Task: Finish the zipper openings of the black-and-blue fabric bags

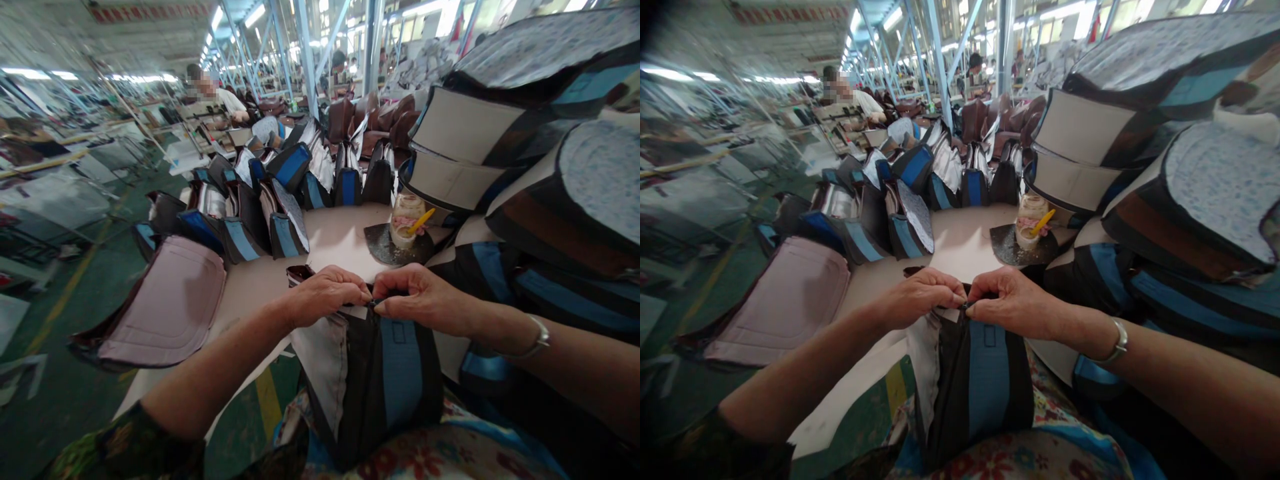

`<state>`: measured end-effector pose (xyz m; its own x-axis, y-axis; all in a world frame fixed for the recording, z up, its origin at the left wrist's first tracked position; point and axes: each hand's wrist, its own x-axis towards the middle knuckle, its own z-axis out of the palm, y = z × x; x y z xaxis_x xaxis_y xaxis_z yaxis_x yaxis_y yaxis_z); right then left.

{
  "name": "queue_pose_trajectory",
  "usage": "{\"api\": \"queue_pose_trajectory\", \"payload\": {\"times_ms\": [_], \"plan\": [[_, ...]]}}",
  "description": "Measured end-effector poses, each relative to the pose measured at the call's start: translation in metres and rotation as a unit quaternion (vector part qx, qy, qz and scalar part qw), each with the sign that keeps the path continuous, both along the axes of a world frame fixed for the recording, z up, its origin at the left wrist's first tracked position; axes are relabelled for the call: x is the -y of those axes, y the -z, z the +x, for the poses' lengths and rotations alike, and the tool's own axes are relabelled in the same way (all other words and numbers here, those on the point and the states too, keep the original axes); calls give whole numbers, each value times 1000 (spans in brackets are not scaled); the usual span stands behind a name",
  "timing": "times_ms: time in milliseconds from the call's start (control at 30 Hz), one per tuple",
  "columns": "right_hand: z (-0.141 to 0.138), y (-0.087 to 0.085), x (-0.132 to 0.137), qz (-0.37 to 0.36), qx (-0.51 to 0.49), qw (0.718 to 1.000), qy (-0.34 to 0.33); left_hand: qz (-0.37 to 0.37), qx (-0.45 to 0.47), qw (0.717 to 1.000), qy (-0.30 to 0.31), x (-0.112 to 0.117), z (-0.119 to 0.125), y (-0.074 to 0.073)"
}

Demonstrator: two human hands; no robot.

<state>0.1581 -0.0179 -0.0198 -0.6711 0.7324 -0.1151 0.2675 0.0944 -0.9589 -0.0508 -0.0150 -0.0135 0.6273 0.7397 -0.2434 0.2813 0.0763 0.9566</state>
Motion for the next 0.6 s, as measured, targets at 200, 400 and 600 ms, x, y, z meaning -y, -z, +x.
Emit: {"api": "queue_pose_trajectory", "payload": {"times_ms": [200, 400, 600], "plan": [[1, 2, 0, -20, -22, 1000, -11, -66, 14, 998, 5, 2, 1, 0], [2, 5, -1, 12, -5, 1000, -10, -55, -15, 998, -26, 5, 4, 4], [5, -1, -2, 23, 13, 1000, -12, -19, -34, 999, -27, 6, 4, 1]]}}
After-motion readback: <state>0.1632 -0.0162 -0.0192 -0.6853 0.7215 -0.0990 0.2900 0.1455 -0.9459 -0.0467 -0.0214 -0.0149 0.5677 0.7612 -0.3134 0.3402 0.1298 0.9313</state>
